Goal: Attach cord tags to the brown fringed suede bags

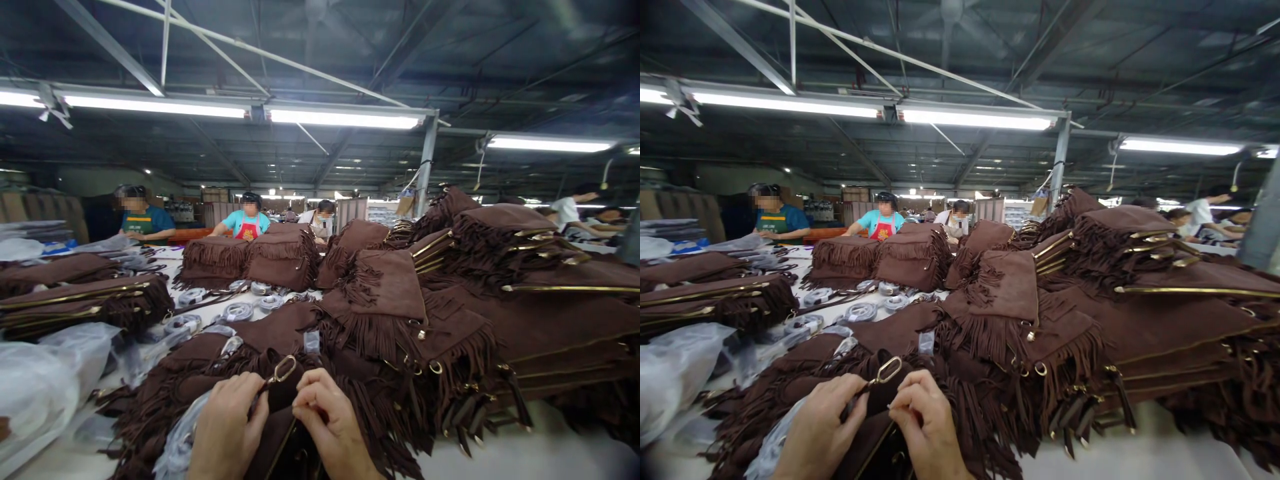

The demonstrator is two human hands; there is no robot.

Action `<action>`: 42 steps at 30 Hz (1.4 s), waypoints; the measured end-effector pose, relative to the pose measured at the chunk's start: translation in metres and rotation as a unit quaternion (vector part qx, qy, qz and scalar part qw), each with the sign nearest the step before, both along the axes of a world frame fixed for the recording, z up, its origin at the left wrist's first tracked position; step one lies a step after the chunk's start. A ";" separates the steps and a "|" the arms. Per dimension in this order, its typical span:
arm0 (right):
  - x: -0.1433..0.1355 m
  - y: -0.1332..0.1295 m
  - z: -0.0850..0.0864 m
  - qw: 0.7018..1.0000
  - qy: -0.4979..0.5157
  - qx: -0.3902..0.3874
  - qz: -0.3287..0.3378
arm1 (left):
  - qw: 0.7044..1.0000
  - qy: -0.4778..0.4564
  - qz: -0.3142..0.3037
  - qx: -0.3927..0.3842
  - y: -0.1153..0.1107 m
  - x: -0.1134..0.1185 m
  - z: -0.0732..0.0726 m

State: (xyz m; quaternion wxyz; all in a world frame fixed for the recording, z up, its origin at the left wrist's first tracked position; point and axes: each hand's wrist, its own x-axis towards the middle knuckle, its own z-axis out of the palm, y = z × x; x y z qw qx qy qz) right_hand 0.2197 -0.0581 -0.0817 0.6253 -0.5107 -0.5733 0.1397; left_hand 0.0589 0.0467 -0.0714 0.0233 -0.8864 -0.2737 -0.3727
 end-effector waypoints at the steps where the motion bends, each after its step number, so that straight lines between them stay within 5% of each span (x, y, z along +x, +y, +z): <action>1: -0.001 -0.001 0.001 1.000 -0.017 -0.004 -0.005 | 1.000 -0.013 0.000 0.021 -0.002 0.002 0.000; 8: -0.003 0.003 0.008 0.993 -0.017 -0.111 -0.023 | 0.993 -0.060 -0.019 0.104 -0.017 0.013 0.002; 16: -0.004 0.005 0.006 0.993 0.016 -0.117 -0.007 | 0.982 -0.058 -0.042 0.175 -0.019 0.013 0.000; 24: -0.003 0.003 0.007 0.994 0.037 -0.105 0.001 | 0.989 -0.022 -0.026 0.147 -0.019 0.010 -0.007; 29: -0.003 0.003 0.004 0.995 0.055 -0.089 0.009 | 0.995 -0.034 -0.094 0.030 -0.018 0.010 -0.015; 35: -0.005 0.004 0.002 0.996 0.031 -0.089 -0.009 | 0.972 -0.070 -0.074 -0.211 -0.028 0.023 0.005; 42: 0.003 -0.010 0.007 0.948 0.283 -0.075 0.125 | 0.944 -0.127 -0.079 -0.295 -0.026 0.025 0.008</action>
